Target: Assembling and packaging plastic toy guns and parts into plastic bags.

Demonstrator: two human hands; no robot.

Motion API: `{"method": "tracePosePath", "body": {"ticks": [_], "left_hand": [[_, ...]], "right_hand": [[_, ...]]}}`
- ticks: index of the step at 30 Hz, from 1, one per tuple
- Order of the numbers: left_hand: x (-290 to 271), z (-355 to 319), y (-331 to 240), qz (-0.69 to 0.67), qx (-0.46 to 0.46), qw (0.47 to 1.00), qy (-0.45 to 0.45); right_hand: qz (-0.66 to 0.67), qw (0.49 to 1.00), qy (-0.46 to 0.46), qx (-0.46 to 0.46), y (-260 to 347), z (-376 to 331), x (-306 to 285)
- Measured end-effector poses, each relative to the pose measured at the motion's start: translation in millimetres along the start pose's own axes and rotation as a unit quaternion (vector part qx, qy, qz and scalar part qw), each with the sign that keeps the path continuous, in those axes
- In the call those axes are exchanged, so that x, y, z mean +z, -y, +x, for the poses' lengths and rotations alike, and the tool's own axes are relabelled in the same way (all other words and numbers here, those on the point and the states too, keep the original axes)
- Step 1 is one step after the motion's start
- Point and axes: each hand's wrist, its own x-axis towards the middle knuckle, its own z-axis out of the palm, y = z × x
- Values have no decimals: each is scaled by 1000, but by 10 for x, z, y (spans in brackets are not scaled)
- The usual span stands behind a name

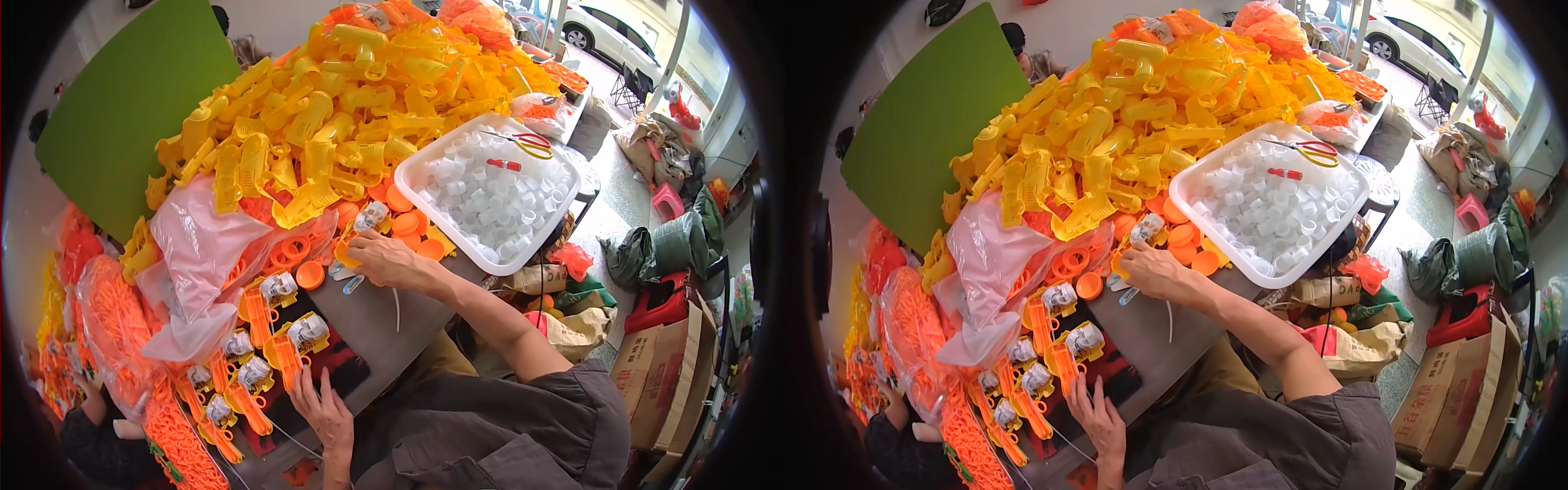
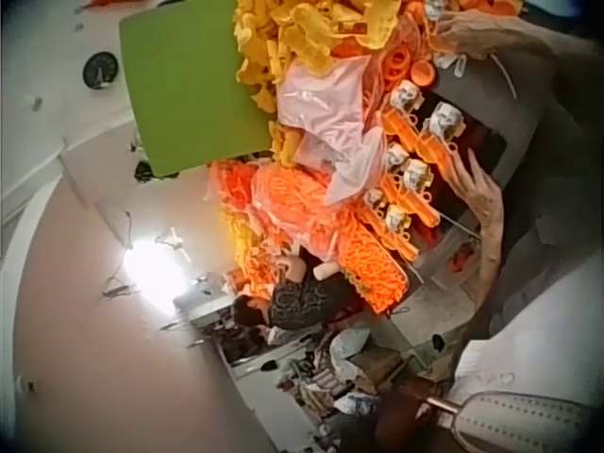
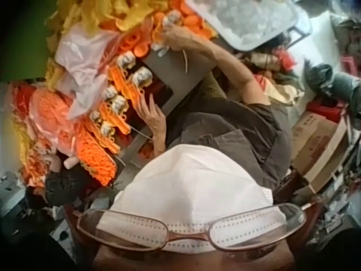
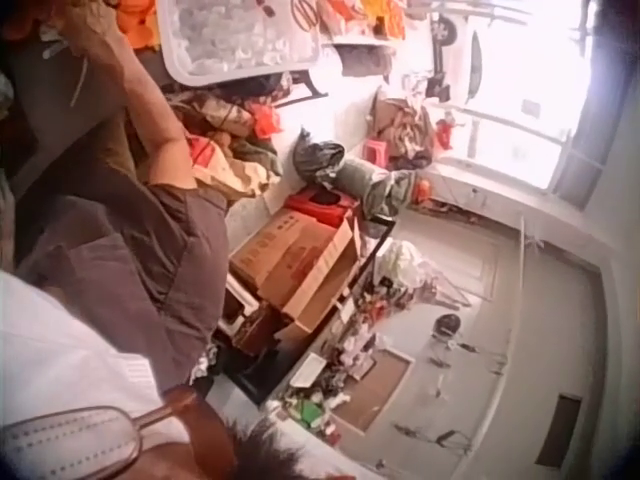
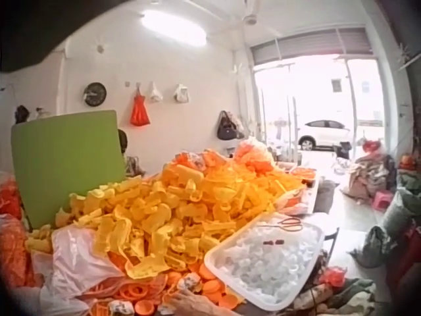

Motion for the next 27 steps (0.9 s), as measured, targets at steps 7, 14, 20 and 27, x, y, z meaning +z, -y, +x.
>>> {"method": "tracePosePath", "body": {"ticks": [7,14,20,27], "left_hand": [[85,-112,122,-6,-71,997,-27],[121,-79,108,-13,-76,995,-58],[134,-59,110,-24,-73,996,-54],[113,-72,108,-32,-86,994,-53]], "right_hand": [[23,999,33,-17,8,-54,-587],[22,978,10,206,-508,47,-1457],[-139,950,-197,197,-1482,319,-1483],[-144,955,-211,149,-1574,938,-1501]]}}
